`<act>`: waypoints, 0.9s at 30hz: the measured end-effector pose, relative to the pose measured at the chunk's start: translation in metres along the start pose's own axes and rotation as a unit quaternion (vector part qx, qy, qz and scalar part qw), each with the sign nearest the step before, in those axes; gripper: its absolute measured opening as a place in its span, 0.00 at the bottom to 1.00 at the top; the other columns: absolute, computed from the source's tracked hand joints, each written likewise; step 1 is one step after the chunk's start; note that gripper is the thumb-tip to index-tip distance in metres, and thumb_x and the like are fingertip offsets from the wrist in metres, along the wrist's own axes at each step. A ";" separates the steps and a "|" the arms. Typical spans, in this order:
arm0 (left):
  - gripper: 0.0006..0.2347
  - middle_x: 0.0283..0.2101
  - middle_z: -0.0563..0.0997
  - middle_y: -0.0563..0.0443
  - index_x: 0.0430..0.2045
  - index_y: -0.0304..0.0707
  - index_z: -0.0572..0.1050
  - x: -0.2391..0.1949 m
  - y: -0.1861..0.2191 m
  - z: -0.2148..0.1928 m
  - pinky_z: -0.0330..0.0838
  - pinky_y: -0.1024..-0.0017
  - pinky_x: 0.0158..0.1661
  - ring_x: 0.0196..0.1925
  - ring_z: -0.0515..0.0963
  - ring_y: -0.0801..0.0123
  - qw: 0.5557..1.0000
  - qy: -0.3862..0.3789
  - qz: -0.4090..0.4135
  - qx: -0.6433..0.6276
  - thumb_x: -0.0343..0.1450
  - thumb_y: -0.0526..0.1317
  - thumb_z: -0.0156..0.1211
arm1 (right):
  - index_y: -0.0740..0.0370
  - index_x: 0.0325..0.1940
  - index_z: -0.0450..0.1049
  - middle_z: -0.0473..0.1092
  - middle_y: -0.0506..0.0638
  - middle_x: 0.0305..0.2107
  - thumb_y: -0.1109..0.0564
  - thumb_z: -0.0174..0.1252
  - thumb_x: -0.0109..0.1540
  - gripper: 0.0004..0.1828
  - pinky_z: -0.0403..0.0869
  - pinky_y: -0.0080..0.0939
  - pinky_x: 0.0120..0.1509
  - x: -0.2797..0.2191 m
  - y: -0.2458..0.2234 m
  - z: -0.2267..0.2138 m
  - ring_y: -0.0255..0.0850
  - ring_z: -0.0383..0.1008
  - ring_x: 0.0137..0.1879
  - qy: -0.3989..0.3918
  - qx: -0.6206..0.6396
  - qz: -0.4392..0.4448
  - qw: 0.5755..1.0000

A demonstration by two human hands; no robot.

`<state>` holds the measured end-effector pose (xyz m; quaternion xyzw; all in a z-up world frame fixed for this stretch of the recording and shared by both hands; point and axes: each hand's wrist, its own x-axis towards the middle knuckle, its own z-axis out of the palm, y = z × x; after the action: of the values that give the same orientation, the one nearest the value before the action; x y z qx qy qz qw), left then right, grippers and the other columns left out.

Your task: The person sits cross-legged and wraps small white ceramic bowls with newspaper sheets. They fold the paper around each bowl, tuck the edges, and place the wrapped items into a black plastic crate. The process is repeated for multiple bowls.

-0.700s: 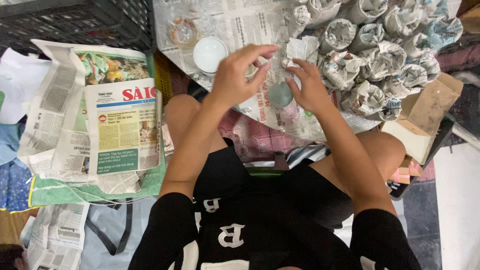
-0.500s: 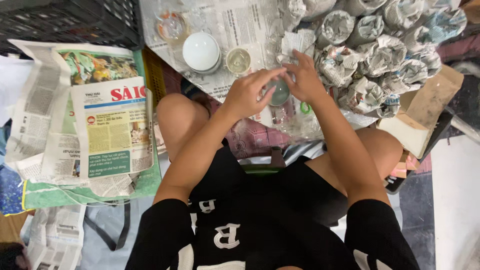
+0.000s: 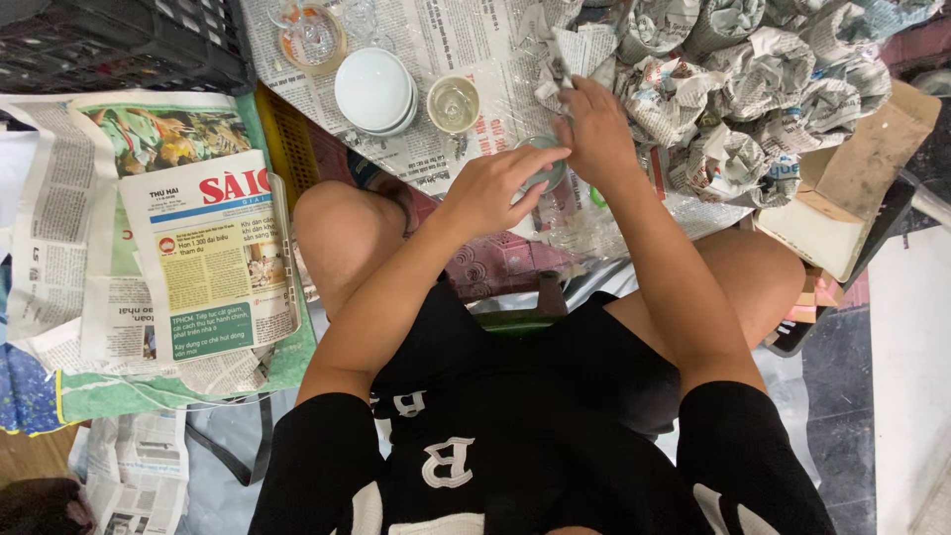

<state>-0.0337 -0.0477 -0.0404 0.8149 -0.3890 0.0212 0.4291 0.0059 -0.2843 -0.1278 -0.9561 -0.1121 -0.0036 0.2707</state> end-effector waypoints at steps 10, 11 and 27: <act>0.19 0.43 0.83 0.53 0.56 0.47 0.73 -0.003 -0.004 0.005 0.76 0.69 0.34 0.39 0.84 0.63 1.000 -0.018 -0.012 0.015 0.70 0.33 0.63 | 0.71 0.63 0.70 0.56 0.70 0.69 0.50 0.61 0.67 0.27 0.58 0.63 0.73 -0.003 -0.003 0.009 0.66 0.52 0.75 0.046 -0.141 -0.040 0.988; 0.18 0.43 0.83 0.53 0.56 0.46 0.73 -0.004 -0.005 0.005 0.76 0.68 0.34 0.38 0.84 0.63 1.000 -0.019 -0.012 0.016 0.70 0.33 0.63 | 0.70 0.64 0.71 0.55 0.71 0.68 0.52 0.62 0.64 0.27 0.58 0.64 0.71 -0.004 -0.007 0.006 0.67 0.52 0.74 0.050 -0.113 -0.038 0.992; 0.16 0.37 0.84 0.55 0.55 0.45 0.75 -0.002 -0.010 0.005 0.76 0.66 0.36 0.36 0.83 0.62 0.998 0.021 -0.054 -0.003 0.72 0.37 0.62 | 0.64 0.47 0.74 0.67 0.54 0.58 0.62 0.64 0.61 0.11 0.49 0.62 0.81 0.013 -0.020 -0.015 0.52 0.65 0.68 0.186 -0.165 -0.122 0.961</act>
<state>-0.0302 -0.0467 -0.0509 0.8327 -0.3358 0.0143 0.4400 0.0153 -0.2723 -0.1039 -0.9489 -0.1738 -0.2332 0.1223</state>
